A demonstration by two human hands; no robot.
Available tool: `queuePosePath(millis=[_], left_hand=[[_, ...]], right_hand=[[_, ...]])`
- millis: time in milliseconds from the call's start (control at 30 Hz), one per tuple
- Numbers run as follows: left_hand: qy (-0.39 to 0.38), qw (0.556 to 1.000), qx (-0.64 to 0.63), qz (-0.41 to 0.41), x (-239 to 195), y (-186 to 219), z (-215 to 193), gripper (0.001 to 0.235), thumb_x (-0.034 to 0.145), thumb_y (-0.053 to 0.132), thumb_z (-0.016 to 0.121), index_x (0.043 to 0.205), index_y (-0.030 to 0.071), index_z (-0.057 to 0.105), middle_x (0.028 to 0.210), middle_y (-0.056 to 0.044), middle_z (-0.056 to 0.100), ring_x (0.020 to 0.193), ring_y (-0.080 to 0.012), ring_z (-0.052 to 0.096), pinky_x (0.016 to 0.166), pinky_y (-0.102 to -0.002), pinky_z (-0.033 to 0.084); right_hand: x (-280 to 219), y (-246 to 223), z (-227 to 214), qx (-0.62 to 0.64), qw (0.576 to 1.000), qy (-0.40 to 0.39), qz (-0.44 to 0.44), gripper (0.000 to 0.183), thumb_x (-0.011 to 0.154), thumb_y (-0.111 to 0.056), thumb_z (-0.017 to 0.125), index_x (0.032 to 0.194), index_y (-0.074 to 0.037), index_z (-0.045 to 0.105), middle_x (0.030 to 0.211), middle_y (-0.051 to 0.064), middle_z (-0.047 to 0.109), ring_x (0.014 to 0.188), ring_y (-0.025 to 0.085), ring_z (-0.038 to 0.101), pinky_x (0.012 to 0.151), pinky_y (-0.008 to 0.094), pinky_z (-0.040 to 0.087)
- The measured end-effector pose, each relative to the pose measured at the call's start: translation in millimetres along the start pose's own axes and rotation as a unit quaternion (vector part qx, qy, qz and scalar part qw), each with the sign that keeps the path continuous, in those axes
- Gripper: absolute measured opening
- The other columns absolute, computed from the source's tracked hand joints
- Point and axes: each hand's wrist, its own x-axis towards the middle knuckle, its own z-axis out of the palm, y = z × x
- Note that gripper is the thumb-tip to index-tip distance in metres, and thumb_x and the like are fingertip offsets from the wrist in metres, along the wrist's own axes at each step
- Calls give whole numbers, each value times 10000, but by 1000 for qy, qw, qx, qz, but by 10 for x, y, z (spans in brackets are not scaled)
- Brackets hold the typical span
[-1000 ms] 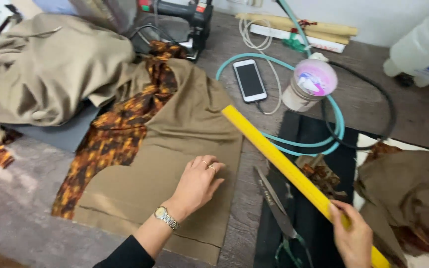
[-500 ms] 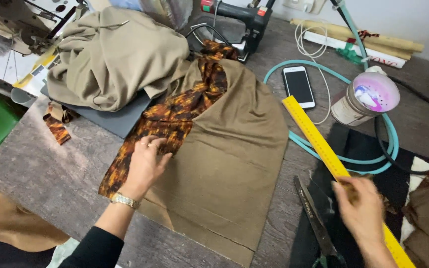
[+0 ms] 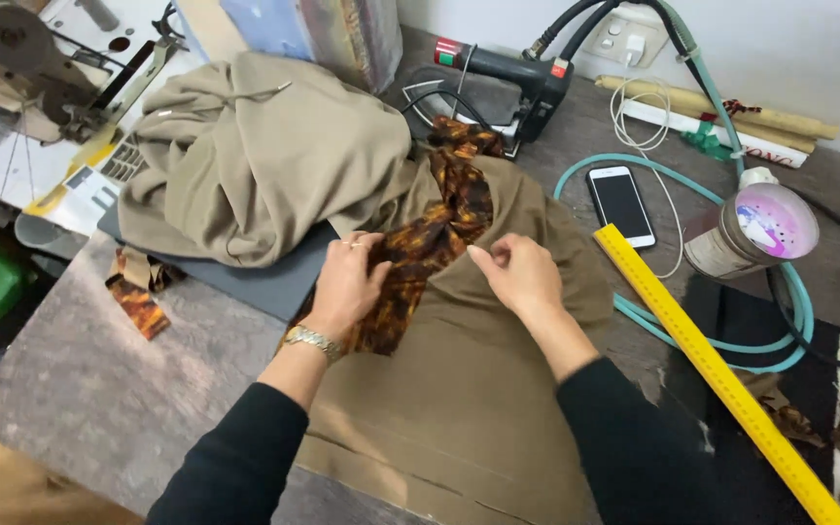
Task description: Cutting out fabric pieces using scissors following chalk-marked lines on a work table.
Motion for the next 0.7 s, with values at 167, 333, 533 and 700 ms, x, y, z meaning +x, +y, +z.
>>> queuePosePath(millis=[167, 333, 533, 700], left_hand=[[-119, 992, 41, -12, 345, -371, 425, 340, 846, 281, 683, 1150, 133, 643, 1003, -72, 655, 954, -289, 667, 819, -382, 559], [-126, 975, -183, -26, 499, -433, 40, 221, 885, 206, 644, 1069, 83, 646, 951, -126, 656, 954, -283, 648, 815, -416, 526], [-103, 779, -608, -116, 762, -311, -665, 106, 918, 131, 612, 826, 142, 561, 818, 13, 615, 751, -107, 564, 698, -256, 476], [-61, 687, -707, -156, 862, -223, -1005, 208, 851, 160, 653, 725, 141, 489, 719, -2, 537, 689, -132, 523, 642, -265, 409]], right_hand=[[542, 340, 494, -83, 989, -34, 121, 261, 794, -325, 723, 993, -155, 711, 859, 49, 738, 874, 301, 708, 716, 437, 565], [514, 854, -59, 117, 978, 65, 161, 306, 799, -168, 688, 1079, -44, 692, 892, 192, 703, 785, 299, 703, 686, 403, 560], [152, 1698, -881, 518, 811, 148, 230, 82, 841, -85, 605, 839, -160, 571, 748, 3, 610, 672, 126, 606, 608, 290, 511], [-13, 2128, -1078, 592, 760, 174, 202, 132, 908, -78, 481, 790, -135, 494, 838, 38, 620, 774, 170, 622, 764, 278, 496]])
